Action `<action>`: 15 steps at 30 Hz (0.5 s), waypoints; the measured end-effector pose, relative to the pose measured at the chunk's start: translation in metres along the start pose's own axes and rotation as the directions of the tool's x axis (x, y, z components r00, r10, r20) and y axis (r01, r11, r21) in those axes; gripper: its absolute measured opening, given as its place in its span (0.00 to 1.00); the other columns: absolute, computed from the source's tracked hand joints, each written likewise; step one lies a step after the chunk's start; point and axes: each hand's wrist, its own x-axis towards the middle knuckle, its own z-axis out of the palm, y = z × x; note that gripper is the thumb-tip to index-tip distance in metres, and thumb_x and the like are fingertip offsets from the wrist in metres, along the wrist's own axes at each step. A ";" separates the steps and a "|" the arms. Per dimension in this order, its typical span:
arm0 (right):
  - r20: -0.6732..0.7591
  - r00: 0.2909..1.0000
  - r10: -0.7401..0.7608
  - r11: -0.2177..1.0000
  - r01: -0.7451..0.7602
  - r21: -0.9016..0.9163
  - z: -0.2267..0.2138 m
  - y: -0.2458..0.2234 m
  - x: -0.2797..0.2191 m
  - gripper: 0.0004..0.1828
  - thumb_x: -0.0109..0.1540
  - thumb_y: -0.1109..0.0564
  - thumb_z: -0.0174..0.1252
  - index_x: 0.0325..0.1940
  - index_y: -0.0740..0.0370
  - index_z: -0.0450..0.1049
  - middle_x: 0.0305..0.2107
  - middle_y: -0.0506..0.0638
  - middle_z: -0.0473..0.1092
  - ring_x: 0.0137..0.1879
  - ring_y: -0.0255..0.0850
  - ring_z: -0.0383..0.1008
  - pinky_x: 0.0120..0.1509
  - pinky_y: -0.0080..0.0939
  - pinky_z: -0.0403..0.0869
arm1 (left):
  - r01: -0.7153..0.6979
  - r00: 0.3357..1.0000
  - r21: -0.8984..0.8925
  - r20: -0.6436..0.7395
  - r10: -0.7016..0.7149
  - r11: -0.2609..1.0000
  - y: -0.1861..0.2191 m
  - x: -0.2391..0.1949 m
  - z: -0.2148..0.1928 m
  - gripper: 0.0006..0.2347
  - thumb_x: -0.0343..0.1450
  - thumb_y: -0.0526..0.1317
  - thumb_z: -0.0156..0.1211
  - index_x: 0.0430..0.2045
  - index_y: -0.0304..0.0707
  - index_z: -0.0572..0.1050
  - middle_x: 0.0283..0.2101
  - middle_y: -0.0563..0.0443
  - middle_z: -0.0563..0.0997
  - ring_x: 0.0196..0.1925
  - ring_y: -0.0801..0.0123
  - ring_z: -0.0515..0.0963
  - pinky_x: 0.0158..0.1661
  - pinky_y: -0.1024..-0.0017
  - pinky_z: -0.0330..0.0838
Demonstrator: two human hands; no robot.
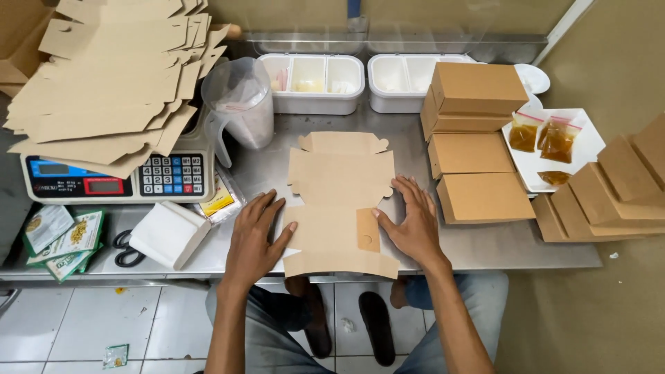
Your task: The person assembles flat cardboard box blanks into finished boxes by folding and tucking the flaps. They handle each blank one at a time, fold the side and bottom flaps, and place the completed boxes into a stack on the right side of the table.
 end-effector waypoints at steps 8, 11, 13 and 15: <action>0.217 0.970 -0.112 0.992 0.097 0.077 -0.026 -0.002 -0.008 0.55 0.51 0.45 0.75 0.77 0.57 0.58 0.76 0.64 0.50 0.83 0.64 0.36 0.82 0.67 0.30 | 0.037 0.999 -0.004 0.024 -0.037 0.999 0.000 -0.003 -0.003 0.22 0.75 0.48 0.61 0.60 0.32 0.75 0.66 0.31 0.72 0.74 0.41 0.65 0.72 0.48 0.52; 0.299 0.944 -0.139 0.989 0.117 0.092 -0.031 0.004 -0.007 0.61 0.46 0.47 0.79 0.79 0.54 0.56 0.78 0.65 0.46 0.83 0.64 0.32 0.82 0.66 0.26 | 0.030 0.999 0.000 0.034 -0.030 1.000 -0.001 -0.002 -0.003 0.23 0.74 0.49 0.61 0.60 0.32 0.74 0.67 0.31 0.71 0.74 0.42 0.64 0.73 0.48 0.51; 0.324 0.936 -0.139 0.989 0.112 0.101 -0.032 0.006 -0.006 0.63 0.46 0.46 0.80 0.80 0.54 0.55 0.78 0.65 0.45 0.83 0.64 0.31 0.81 0.66 0.25 | 0.026 0.999 0.003 0.040 -0.026 1.000 -0.002 -0.002 -0.003 0.23 0.75 0.48 0.60 0.60 0.32 0.74 0.67 0.31 0.71 0.75 0.42 0.64 0.73 0.49 0.50; 0.319 0.936 -0.150 0.985 0.113 0.130 -0.032 0.005 -0.006 0.62 0.46 0.46 0.79 0.80 0.55 0.55 0.78 0.66 0.44 0.83 0.65 0.30 0.81 0.66 0.24 | 0.033 0.998 -0.002 0.054 -0.033 0.999 -0.003 -0.001 -0.003 0.23 0.74 0.48 0.61 0.60 0.32 0.74 0.67 0.31 0.71 0.75 0.41 0.63 0.73 0.48 0.49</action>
